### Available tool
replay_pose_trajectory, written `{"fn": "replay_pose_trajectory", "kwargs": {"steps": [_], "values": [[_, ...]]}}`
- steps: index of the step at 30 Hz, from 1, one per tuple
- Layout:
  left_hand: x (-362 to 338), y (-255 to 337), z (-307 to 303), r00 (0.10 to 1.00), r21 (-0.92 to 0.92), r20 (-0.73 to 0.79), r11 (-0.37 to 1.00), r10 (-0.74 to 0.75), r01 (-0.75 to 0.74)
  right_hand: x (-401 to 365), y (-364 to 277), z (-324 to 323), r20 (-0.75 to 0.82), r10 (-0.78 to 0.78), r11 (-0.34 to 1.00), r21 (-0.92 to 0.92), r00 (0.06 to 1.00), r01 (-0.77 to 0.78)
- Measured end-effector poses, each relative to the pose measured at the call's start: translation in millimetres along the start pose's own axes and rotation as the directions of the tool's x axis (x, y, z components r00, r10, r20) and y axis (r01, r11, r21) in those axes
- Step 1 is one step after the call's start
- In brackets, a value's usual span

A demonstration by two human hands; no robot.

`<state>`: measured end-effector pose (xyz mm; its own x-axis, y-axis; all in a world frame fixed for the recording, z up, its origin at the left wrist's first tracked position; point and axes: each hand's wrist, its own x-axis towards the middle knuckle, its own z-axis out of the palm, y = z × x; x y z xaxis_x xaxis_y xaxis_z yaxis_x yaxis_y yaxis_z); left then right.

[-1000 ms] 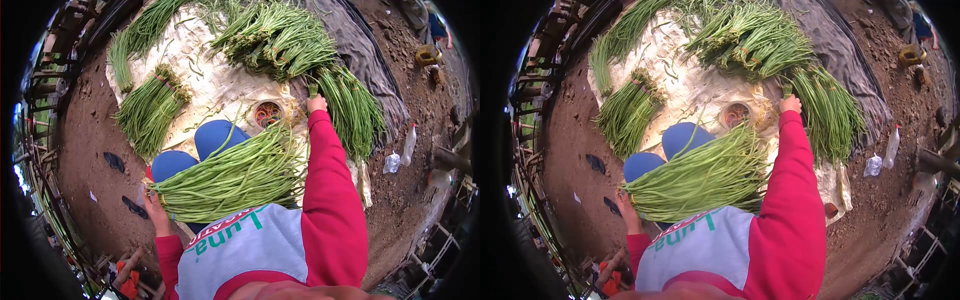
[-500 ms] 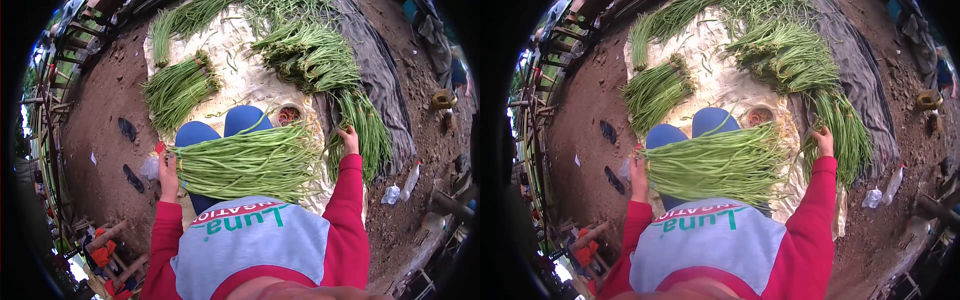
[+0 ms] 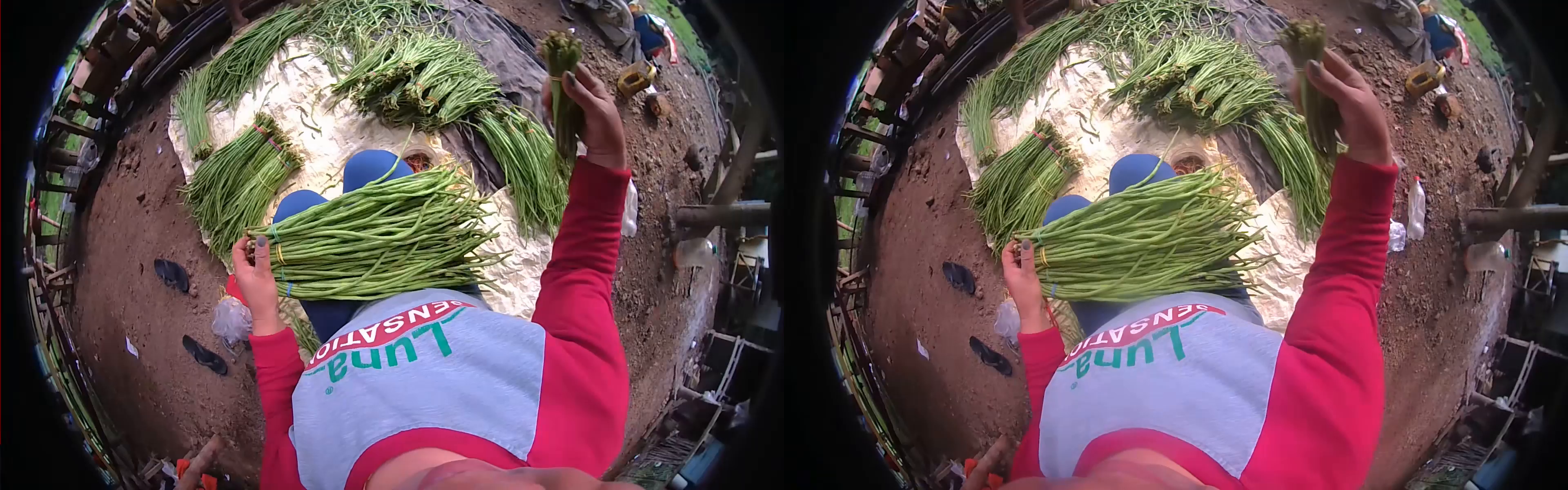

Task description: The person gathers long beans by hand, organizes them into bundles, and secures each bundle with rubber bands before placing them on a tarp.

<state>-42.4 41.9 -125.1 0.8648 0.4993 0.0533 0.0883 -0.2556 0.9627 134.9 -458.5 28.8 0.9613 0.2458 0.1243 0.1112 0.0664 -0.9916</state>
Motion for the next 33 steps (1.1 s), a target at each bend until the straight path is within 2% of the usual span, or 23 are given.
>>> {"fn": "replay_pose_trajectory", "kwargs": {"steps": [1, 3, 4, 5, 6, 7, 9, 11, 13, 15, 16, 17, 19, 20, 22, 23, 25, 26, 27, 29, 30, 31, 33], "values": [[0.4, 1.1, -3.3, 1.0, 0.036, -0.011, 0.999, 0.006, -0.006, 11.1, -14.7, 41.1, 0.119, 0.029, 1.0, -0.002, 0.992, -0.029], [2.8, -3.7, -9.5, 0.999, 0.061, -0.027, 0.998, 0.024, -0.023, 27.4, -22.8, 121.0, 0.254, 0.207, 0.978, -0.055, 0.945, -0.199], [3.4, -11.3, -10.6, 0.999, 0.042, -0.037, 0.999, 0.017, -0.016, 40.8, -7.8, 153.4, 0.44, 0.231, 0.972, -0.133, 0.868, -0.192], [4.4, -19.8, -11.5, 0.999, 0.027, -0.045, 1.0, 0.008, -0.006, 45.3, 8.6, 193.2, 0.483, 0.244, 0.965, -0.204, 0.841, -0.163], [5.3, -28.6, -12.0, 0.999, 0.008, -0.023, 1.0, -0.028, 0.028, 54.7, 30.9, 228.9, 0.576, 0.251, 0.928, -0.372, 0.778, -0.024], [5.8, -38.3, -9.3, 0.999, 0.006, -0.028, 0.999, -0.032, 0.032, 54.8, 67.2, 268.7, 0.605, 0.196, 0.897, -0.428, 0.772, 0.108], [8.6, -58.9, -8.9, 0.993, -0.173, 0.028, 0.978, -0.114, 0.117, 49.7, 151.1, 336.4, 0.736, 0.155, 0.777, -0.503, 0.659, 0.378], [4.8, -70.8, -13.2, 0.976, -0.289, 0.059, 0.932, -0.209, 0.217, 47.7, 149.5, 363.9, 0.634, 0.348, 0.637, -0.701, 0.691, 0.322], [-7.4, -83.3, -29.8, 0.943, -0.599, 0.164, 0.73, -0.29, 0.329, 63.0, 148.2, 365.6, 0.654, 0.421, 0.733, -0.654, 0.628, 0.189], [-32.4, -97.2, -50.9, 0.939, -0.735, 0.301, 0.588, -0.165, 0.339, 72.2, 137.9, 360.5, 0.733, 0.427, 0.827, -0.554, 0.53, 0.099], [-43.3, -105.0, -60.6, 0.927, -0.613, 0.369, 0.73, -0.072, 0.301, 76.6, 138.3, 360.5, 0.729, 0.457, 0.81, -0.578, 0.51, 0.1], [-58.9, -114.9, -67.0, 0.887, -0.619, 0.454, 0.684, -0.088, 0.385, 80.1, 140.2, 361.4, 0.716, 0.489, 0.789, -0.607, 0.498, 0.098], [-85.1, -111.7, -62.3, 0.758, -0.167, 0.57, 0.859, -0.316, 0.484, 85.4, 149.1, 364.9, 0.731, 0.524, 0.787, -0.612, 0.438, 0.079], [-89.7, -106.7, -50.9, 0.767, -0.186, 0.555, 0.851, -0.321, 0.49, 86.8, 152.5, 366.2, 0.727, 0.557, 0.784, -0.62, 0.402, 0.033], [-97.2, -95.8, -26.9, 0.897, 0.026, 0.402, 0.981, -0.185, 0.191, 90.2, 156.7, 370.1, 0.75, 0.563, 0.786, -0.616, 0.348, 0.054], [-91.9, -90.3, -23.7, 0.903, 0.022, 0.385, 0.98, -0.19, 0.197, 92.2, 157.6, 374.4, 0.767, 0.556, 0.795, -0.603, 0.32, 0.063], [-68.4, -78.6, -25.6, 0.782, -0.216, 0.594, 0.899, -0.188, 0.38, 92.5, 159.3, 382.6, 0.771, 0.572, 0.793, -0.607, 0.279, 0.049], [-60.2, -69.8, -27.3, 0.793, -0.111, 0.581, 0.948, -0.182, 0.299, 92.5, 161.0, 385.2, 0.78, 0.566, 0.808, -0.589, 0.268, 0.007], [-51.3, -65.9, -28.4, 0.8, -0.116, 0.574, 0.95, -0.176, 0.292, 93.5, 162.0, 386.8, 0.788, 0.558, 0.821, -0.57, 0.26, -0.032], [-30.9, -58.8, -30.2, 0.743, -0.018, 0.669, 1.0, 0.027, -0.02, 89.2, 166.9, 386.0, 0.846, 0.372, 0.839, -0.482, 0.381, 0.251], [-26.3, -63.1, -29.1, 0.75, 0.018, 0.656, 0.991, 0.086, -0.13, 91.6, 167.3, 386.6, 0.841, 0.418, 0.795, -0.522, 0.343, 0.309], [-22.5, -58.8, -29.7, 0.754, 0.021, 0.649, 0.989, 0.096, -0.143, 88.8, 138.4, 391.4, 0.786, 0.55, 0.738, -0.615, 0.282, 0.276], [-19.5, -47.6, -24.8, 0.749, 0.108, 0.652, 0.964, 0.116, -0.243, 78.7, 113.9, 390.2, 0.733, 0.552, 0.638, -0.678, 0.397, 0.364]]}}
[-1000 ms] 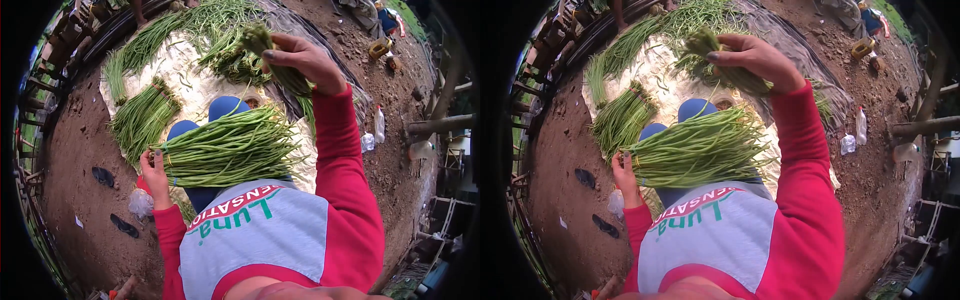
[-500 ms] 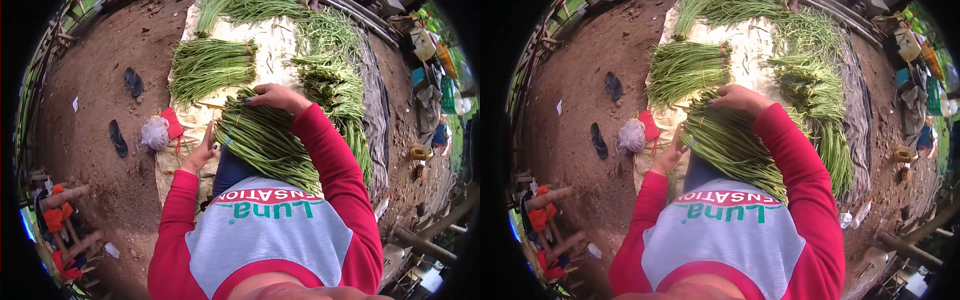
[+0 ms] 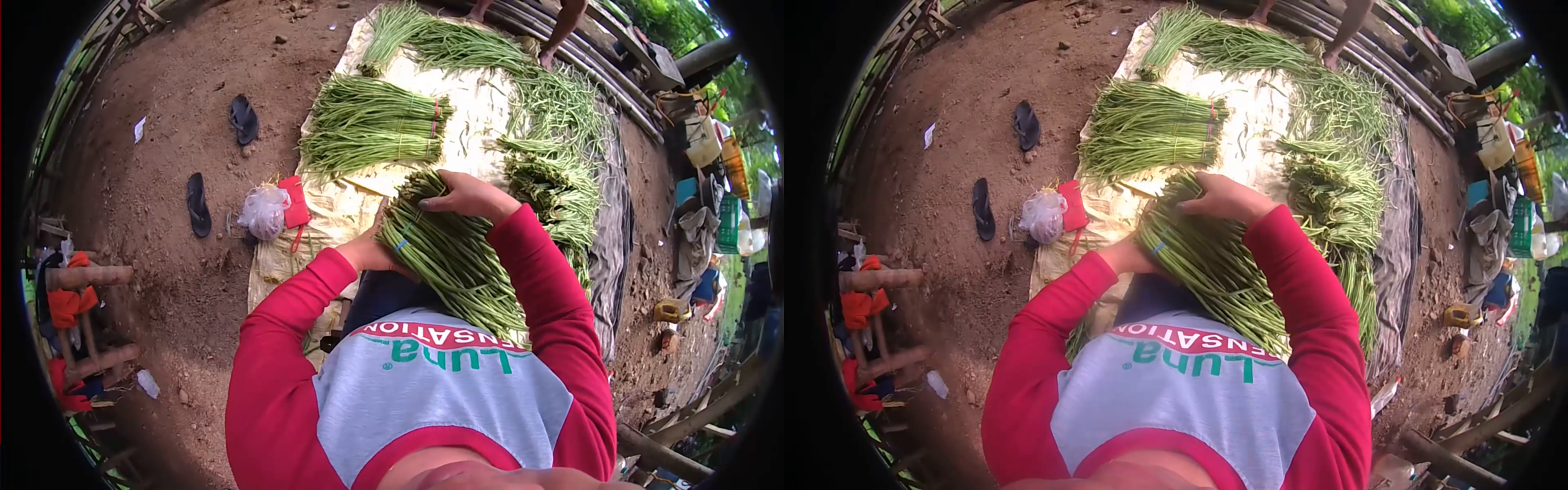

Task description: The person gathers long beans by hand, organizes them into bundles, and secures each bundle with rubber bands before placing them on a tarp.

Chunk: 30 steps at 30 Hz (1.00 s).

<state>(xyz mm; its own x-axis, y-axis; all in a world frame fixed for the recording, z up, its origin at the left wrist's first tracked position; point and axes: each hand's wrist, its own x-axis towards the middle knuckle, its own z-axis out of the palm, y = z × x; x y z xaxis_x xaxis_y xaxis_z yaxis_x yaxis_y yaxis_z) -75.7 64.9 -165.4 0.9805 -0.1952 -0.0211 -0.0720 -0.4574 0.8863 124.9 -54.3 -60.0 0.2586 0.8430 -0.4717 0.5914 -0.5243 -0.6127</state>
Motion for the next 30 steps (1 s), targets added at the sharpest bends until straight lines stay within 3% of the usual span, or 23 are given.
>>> {"fn": "replay_pose_trajectory", "kwargs": {"steps": [1, 2, 4, 6, 7, 8, 9, 10, 12, 14, 16, 18, 19, 20, 21, 22, 23, 24, 25, 26, 27, 29, 30], "values": [[5.9, -0.2, 5.3, 0.995, 0.02, -0.007, 0.995, 0.1, -0.1, -6.1, 3.8, 3.8, -0.081, -0.031, 0.999, 0.02, 0.996, 0.033], [14.2, 9.4, 5.8, 0.994, 0.026, -0.014, 0.994, 0.108, -0.107, -18.7, -3.6, 4.9, -0.174, -0.012, 0.999, -0.053, 0.985, 0.003], [37.0, 31.3, 10.5, 0.957, -0.246, -0.169, 0.93, 0.237, -0.274, -38.0, -3.5, -0.5, -0.304, -0.025, 0.996, 0.076, 0.952, 0.05], [70.1, 40.6, 35.4, 0.904, -0.423, -0.391, 0.839, 0.171, -0.342, -55.5, -0.4, -1.9, -0.51, -0.013, 0.987, 0.131, 0.86, 0.093], [83.5, 56.8, 36.6, 0.943, -0.617, -0.327, 0.74, 0.067, -0.267, -63.2, -1.0, -3.0, -0.619, -0.029, 0.973, 0.161, 0.785, 0.163], [99.1, 73.3, 36.4, 0.928, -0.584, -0.363, 0.757, 0.081, -0.294, -70.3, -2.7, -5.5, -0.717, -0.037, 0.954, 0.183, 0.696, 0.238], [113.7, 90.0, 35.8, 0.915, -0.552, -0.393, 0.772, 0.094, -0.316, -81.9, -10.9, -15.3, -0.738, 0.044, 0.927, 0.281, 0.674, 0.247], [126.9, 106.3, 32.8, 0.899, -0.573, -0.426, 0.737, 0.104, -0.357, -93.0, -13.7, -27.2, -0.742, 0.054, 0.877, 0.356, 0.668, 0.323], [151.5, 137.3, 18.7, 0.845, -0.587, -0.505, 0.647, 0.178, -0.487, -111.6, -33.9, -48.7, -0.834, 0.02, 0.802, 0.343, 0.551, 0.49], [154.9, 171.0, -16.3, 0.759, -0.473, -0.575, 0.632, 0.307, -0.614, -124.4, -56.6, -69.8, -0.887, -0.025, 0.686, 0.32, 0.461, 0.654], [159.6, 191.5, -50.4, 0.688, -0.401, -0.609, 0.594, 0.396, -0.697, -134.7, -81.0, -90.9, -0.906, -0.07, 0.638, 0.281, 0.418, 0.717], [146.5, 212.6, -101.2, 0.608, -0.029, -0.546, 0.713, 0.576, -0.701, -136.1, -111.3, -102.3, -0.94, -0.124, 0.478, 0.224, 0.318, 0.849], [144.5, 220.4, -121.9, 0.525, 0.107, -0.542, 0.673, 0.656, -0.732, -132.5, -117.7, -106.2, -0.944, -0.119, 0.473, 0.219, 0.308, 0.853], [140.0, 228.6, -138.1, 0.439, 0.239, -0.523, 0.621, 0.73, -0.747, -128.9, -122.1, -109.4, -0.947, -0.177, 0.295, 0.208, 0.267, 0.933], [126.7, 242.8, -152.0, 0.52, 0.238, -0.485, 0.678, 0.703, -0.695, -127.2, -121.8, -111.0, -0.95, -0.221, 0.107, 0.199, 0.218, 0.974], [116.4, 252.8, -162.9, 0.598, 0.239, -0.443, 0.731, 0.667, -0.639, -127.1, -115.4, -111.6, -0.933, -0.254, -0.058, 0.279, 0.256, 0.958], [116.0, 253.0, -168.4, 0.625, 0.255, -0.407, 0.74, 0.666, -0.623, -119.8, -94.3, -110.1, -0.952, -0.25, 0.217, 0.125, 0.179, 0.968], [113.7, 252.9, -167.7, 0.635, 0.244, -0.394, 0.741, 0.665, -0.625, -113.1, -72.4, -105.0, -0.959, -0.264, 0.478, -0.035, 0.106, 0.878], [112.9, 252.9, -165.7, 0.626, 0.411, -0.333, 0.706, 0.705, -0.577, -116.0, -65.7, -97.6, -0.963, -0.249, 0.486, -0.033, 0.102, 0.873], [115.5, 252.5, -161.7, 0.622, 0.562, -0.265, 0.643, 0.737, -0.521, -122.2, -61.0, -85.5, -0.939, -0.219, 0.088, 0.251, 0.265, 0.964], [125.1, 239.3, -151.0, 0.583, 0.636, -0.21, 0.563, 0.785, -0.528, -128.1, -53.9, -71.8, -0.878, -0.257, -0.331, 0.473, 0.404, 0.817], [126.9, 218.2, -109.1, 0.798, 0.574, -0.119, 0.696, 0.591, -0.431, -126.8, -8.8, -24.8, -0.845, -0.137, -0.466, 0.515, 0.517, 0.719], [130.4, 202.8, -80.2, 0.838, 0.576, -0.076, 0.71, 0.541, -0.406, -130.2, 11.5, 2.8, -0.807, -0.022, -0.552, 0.502, 0.59, 0.666]]}}
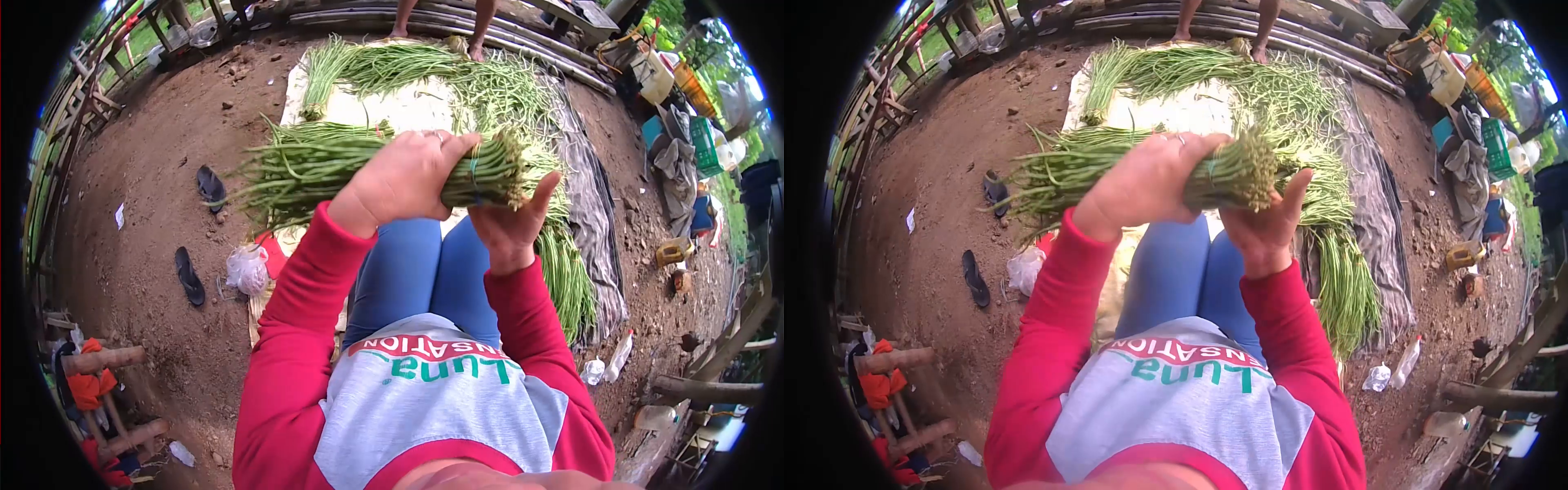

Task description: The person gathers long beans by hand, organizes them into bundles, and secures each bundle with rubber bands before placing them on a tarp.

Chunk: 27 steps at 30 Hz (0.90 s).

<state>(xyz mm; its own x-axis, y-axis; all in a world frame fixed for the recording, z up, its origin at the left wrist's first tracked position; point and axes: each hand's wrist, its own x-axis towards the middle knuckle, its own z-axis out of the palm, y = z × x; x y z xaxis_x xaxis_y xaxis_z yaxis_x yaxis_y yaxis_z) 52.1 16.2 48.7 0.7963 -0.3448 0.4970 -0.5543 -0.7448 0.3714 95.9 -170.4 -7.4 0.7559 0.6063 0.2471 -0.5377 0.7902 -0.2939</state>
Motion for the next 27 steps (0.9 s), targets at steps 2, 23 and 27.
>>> {"fn": "replay_pose_trajectory", "kwargs": {"steps": [2, 23, 27], "values": [[-22.9, 7.2, 80.0, 0.96, -0.01, 0.225, 0.985, -0.167, 0.174, -51.6, -2.4, -54.2, -0.29, -0.064, 0.994, 0.063, 0.955, 0.085], [-20.4, 5.4, 128.5, 0.791, 0.181, 0.532, 0.953, -0.302, 0.242, -83.8, -100.8, -230.1, -0.545, -0.308, -0.275, -0.734, 0.78, -0.621], [-28.3, -0.3, 127.1, 0.814, 0.109, 0.491, 0.949, -0.311, 0.297, -83.9, -51.7, -322.3, -0.562, -0.039, -0.799, -0.479, 0.826, -0.364]]}}
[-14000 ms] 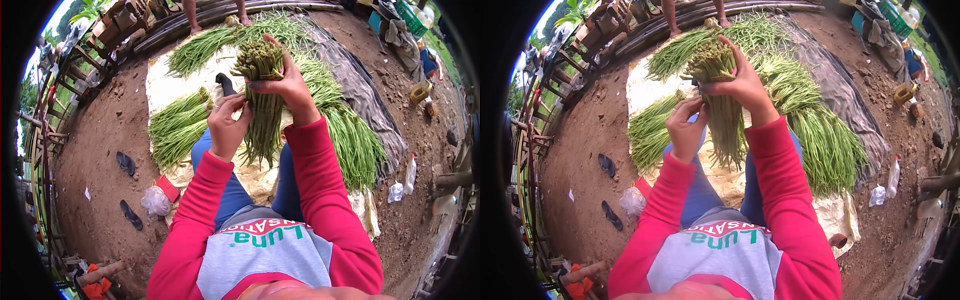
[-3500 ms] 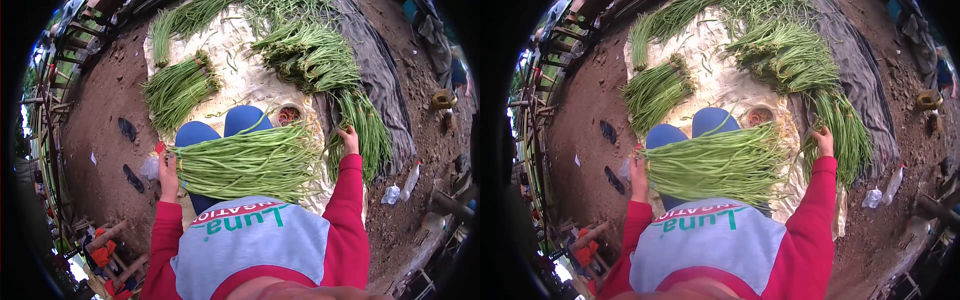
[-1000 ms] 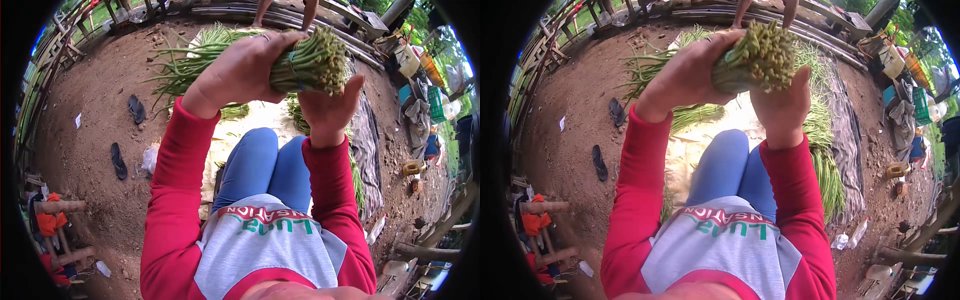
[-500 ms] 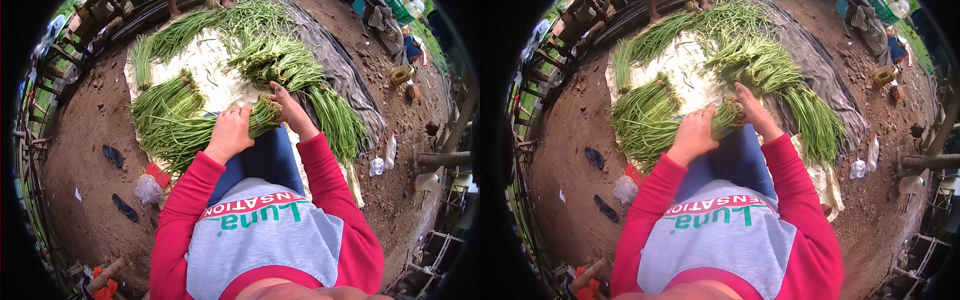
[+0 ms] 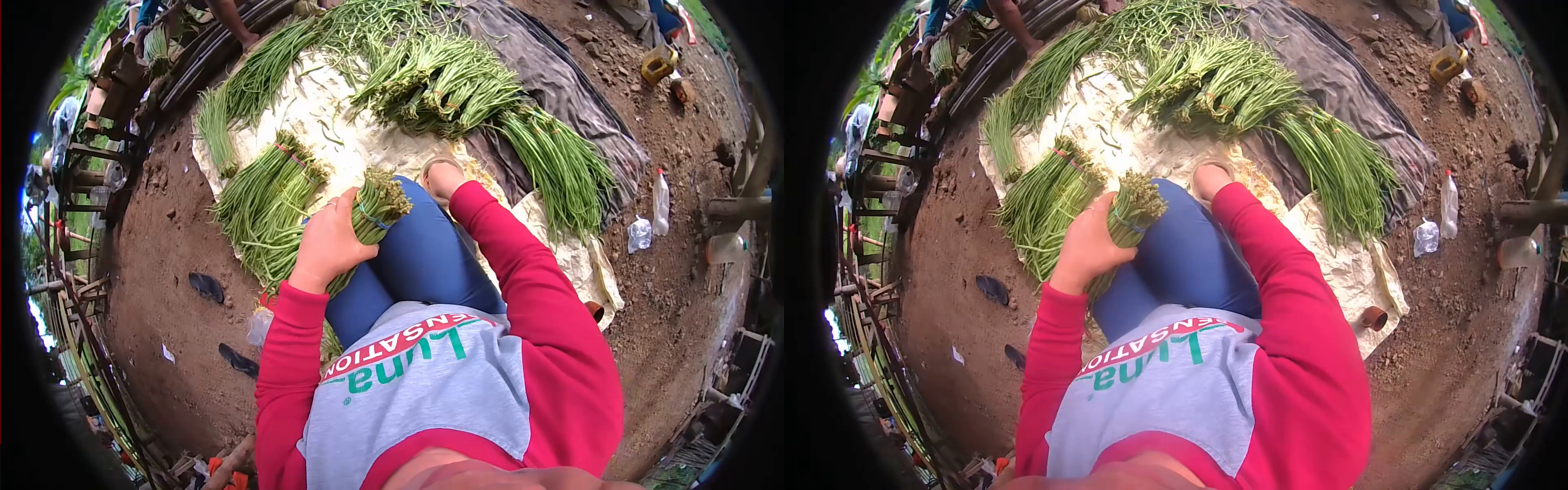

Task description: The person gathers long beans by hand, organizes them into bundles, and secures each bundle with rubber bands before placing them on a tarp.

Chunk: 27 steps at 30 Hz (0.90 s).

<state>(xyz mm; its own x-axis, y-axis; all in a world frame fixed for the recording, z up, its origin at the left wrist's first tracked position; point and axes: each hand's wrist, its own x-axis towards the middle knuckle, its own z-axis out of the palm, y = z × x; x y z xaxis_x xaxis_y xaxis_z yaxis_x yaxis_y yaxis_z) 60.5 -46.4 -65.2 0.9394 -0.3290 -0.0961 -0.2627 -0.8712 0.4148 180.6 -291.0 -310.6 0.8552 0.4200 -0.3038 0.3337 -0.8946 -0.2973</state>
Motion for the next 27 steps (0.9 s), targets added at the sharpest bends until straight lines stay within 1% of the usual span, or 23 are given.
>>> {"fn": "replay_pose_trajectory", "kwargs": {"steps": [1, 2, 3, 5, 6, 7, 8, 9, 11, 12, 13, 15, 16, 18, 19, 20, 21, 22, 23, 24, 25, 27], "values": [[-0.8, -0.8, -0.6, 0.999, -0.015, -0.049, 1.0, 0.016, -0.017, 10.9, 8.5, 25.0, 0.002, 0.043, 0.999, 0.027, 0.999, -0.044], [-1.3, 2.5, -2.1, 0.999, -0.011, -0.054, 1.0, 0.004, -0.005, 21.6, 15.2, 40.8, 0.002, 0.082, 0.995, 0.051, 0.997, -0.082], [-2.6, 4.2, -1.3, 0.998, -0.001, -0.052, 1.0, -0.025, 0.025, 30.3, 17.3, 46.7, -0.018, 0.068, 0.997, 0.05, 0.998, -0.067], [-3.9, 4.1, 1.1, 0.994, 0.029, -0.108, 0.999, -0.022, 0.025, 45.9, 21.4, 55.2, 0.043, 0.081, 0.975, -0.21, 0.996, -0.071], [-4.4, 4.3, 0.5, 0.993, 0.035, -0.11, 0.999, -0.037, 0.041, 58.0, 36.2, 77.9, 0.026, 0.069, 0.975, -0.215, 0.997, -0.062], [-3.9, 2.2, 0.4, 0.991, 0.043, -0.126, 0.998, -0.036, 0.042, 73.2, 57.7, 112.0, -0.032, 0.09, 0.98, -0.178, 0.995, -0.094], [-4.0, -0.6, 1.1, 0.991, 0.034, -0.127, 0.998, -0.044, 0.049, 82.5, 66.5, 128.4, -0.084, 0.115, 0.983, -0.137, 0.99, -0.125], [-4.6, -2.6, 1.0, 0.991, 0.022, -0.123, 0.998, -0.053, 0.056, 82.5, 56.5, 122.2, -0.089, 0.112, 0.983, -0.139, 0.99, -0.124], [-3.9, -7.0, 0.5, 0.992, 0.028, -0.107, 0.997, -0.069, 0.072, 80.2, 38.2, 112.8, -0.004, 0.16, 0.974, -0.159, 0.987, -0.159], [-3.9, -11.0, 2.9, 0.991, 0.039, -0.125, 0.998, -0.047, 0.053, 78.5, 38.1, 114.3, -0.048, 0.138, 0.97, -0.197, 0.989, -0.144], [-4.2, -13.2, 4.7, 0.989, 0.05, -0.143, 0.998, -0.026, 0.033, 67.7, 40.4, 109.2, -0.044, 0.14, 0.968, -0.204, 0.989, -0.146], [-2.0, -11.9, 1.7, 0.991, 0.044, -0.132, 0.998, -0.037, 0.043, 40.9, 39.6, 76.6, -0.109, 0.046, 0.99, -0.13, 0.993, -0.06], [-1.6, -10.1, -0.5, 0.994, 0.03, -0.097, 0.998, -0.058, 0.061, 29.9, 31.7, 54.8, -0.105, 0.042, 0.99, -0.132, 0.994, -0.055], [-2.4, -10.2, -3.6, 0.995, 0.013, -0.047, 0.996, -0.088, 0.089, 5.4, 11.2, 3.8, -0.05, 0.119, 0.992, 0.052, 0.992, -0.116], [-2.5, -10.3, -2.4, 0.994, 0.013, -0.067, 0.996, -0.086, 0.087, 2.2, 12.7, -11.1, -0.045, 0.116, 0.979, 0.173, 0.992, -0.107], [-3.1, -9.8, 1.4, 0.993, 0.008, -0.083, 0.996, -0.083, 0.084, -11.9, 12.7, -31.7, -0.068, 0.163, 0.92, 0.372, 0.984, -0.126], [-4.4, -11.5, 5.2, 0.991, 0.033, -0.122, 0.997, -0.062, 0.067, -24.5, 14.4, -48.2, -0.034, 0.233, 0.83, 0.528, 0.972, -0.18], [-5.2, -12.4, 7.4, 0.991, 0.024, -0.122, 0.998, -0.056, 0.059, -23.8, 28.0, -44.3, 0.063, 0.226, 0.657, 0.727, 0.972, -0.2], [-5.3, -11.3, 7.7, 0.991, 0.016, -0.128, 0.999, -0.046, 0.048, -34.6, 30.2, -59.3, 0.153, 0.187, 0.506, 0.832, 0.97, -0.228], [-5.2, -6.5, 5.0, 0.992, 0.025, -0.096, 0.996, -0.082, 0.084, -43.0, 34.2, -63.7, 0.181, 0.178, 0.405, 0.882, 0.967, -0.24], [-4.9, -6.3, 7.0, 0.993, 0.016, -0.092, 0.997, -0.074, 0.076, -49.4, 38.1, -68.6, 0.202, 0.165, 0.3, 0.922, 0.965, -0.244], [-4.8, -7.6, 8.8, 0.992, 0.035, -0.106, 0.997, -0.067, 0.071, -58.5, 41.7, -76.7, 0.216, 0.184, 0.296, 0.918, 0.959, -0.264]]}}
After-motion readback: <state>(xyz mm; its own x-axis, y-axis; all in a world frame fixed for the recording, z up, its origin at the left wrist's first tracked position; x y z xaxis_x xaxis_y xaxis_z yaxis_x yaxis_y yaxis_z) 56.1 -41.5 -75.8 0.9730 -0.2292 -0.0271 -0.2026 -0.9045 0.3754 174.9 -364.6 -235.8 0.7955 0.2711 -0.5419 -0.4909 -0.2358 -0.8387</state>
